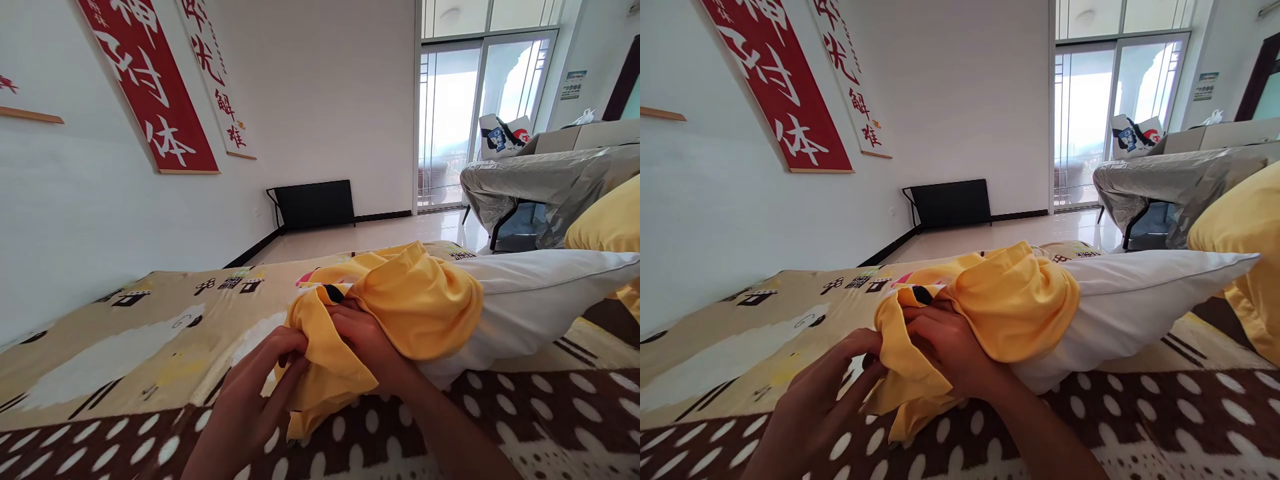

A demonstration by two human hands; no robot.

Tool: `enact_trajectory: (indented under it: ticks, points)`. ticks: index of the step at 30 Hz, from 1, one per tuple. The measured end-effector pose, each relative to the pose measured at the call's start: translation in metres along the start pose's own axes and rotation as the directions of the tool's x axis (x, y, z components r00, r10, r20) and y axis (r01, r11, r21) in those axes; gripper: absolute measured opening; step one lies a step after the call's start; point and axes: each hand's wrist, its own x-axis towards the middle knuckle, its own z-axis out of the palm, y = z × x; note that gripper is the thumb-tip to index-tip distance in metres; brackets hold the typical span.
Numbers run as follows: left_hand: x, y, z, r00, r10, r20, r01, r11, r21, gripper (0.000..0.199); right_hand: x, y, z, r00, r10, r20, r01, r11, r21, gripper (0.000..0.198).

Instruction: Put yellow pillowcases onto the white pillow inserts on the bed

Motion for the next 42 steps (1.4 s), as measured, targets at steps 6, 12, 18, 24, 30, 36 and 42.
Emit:
enact_trajectory:
  ticks: [6, 12, 18, 24, 30, 36, 42]
  points:
    - [0.0, 0.003, 0.003, 0.999, -0.047, 0.01, 0.047, 0.989, -0.137, 0.013, 0.0, 0.0, 0.001, 1.0, 0.014, 0.024, -0.013, 0.999, -0.035, 0.01]
    - [-0.002, 0.013, 0.007, 0.946, -0.035, -0.322, -0.029, 0.981, -0.194, 0.015, -0.001, -0.005, 0.002, 0.999, 0.039, -0.012, -0.039, 0.999, -0.035, 0.008]
    - [0.003, -0.003, 0.012, 0.862, 0.046, -0.505, 0.078, 0.972, 0.223, 0.011, -0.001, -0.007, 0.002, 0.998, 0.061, -0.025, -0.061, 0.998, 0.004, 0.005]
    - [0.003, 0.005, 0.02, 0.901, 0.23, -0.369, -0.109, 0.941, 0.321, 0.015, -0.001, -0.003, 0.002, 0.998, 0.056, -0.036, -0.055, 0.998, 0.028, 0.012]
    - [-0.003, 0.015, 0.007, 0.981, 0.148, -0.126, -0.113, 0.961, 0.251, 0.008, -0.004, 0.003, 0.003, 0.999, 0.023, -0.033, -0.02, 0.996, 0.089, 0.041]
    - [-0.003, 0.014, 0.004, 0.997, 0.07, -0.043, -0.056, 0.959, 0.277, 0.006, -0.005, 0.002, 0.005, 0.998, 0.04, -0.043, -0.035, 0.991, 0.132, 0.032]
    - [-0.003, 0.015, -0.005, 0.982, 0.082, 0.167, -0.121, 0.963, 0.241, 0.012, -0.003, -0.006, 0.005, 0.989, 0.125, -0.074, -0.114, 0.983, 0.142, 0.008]
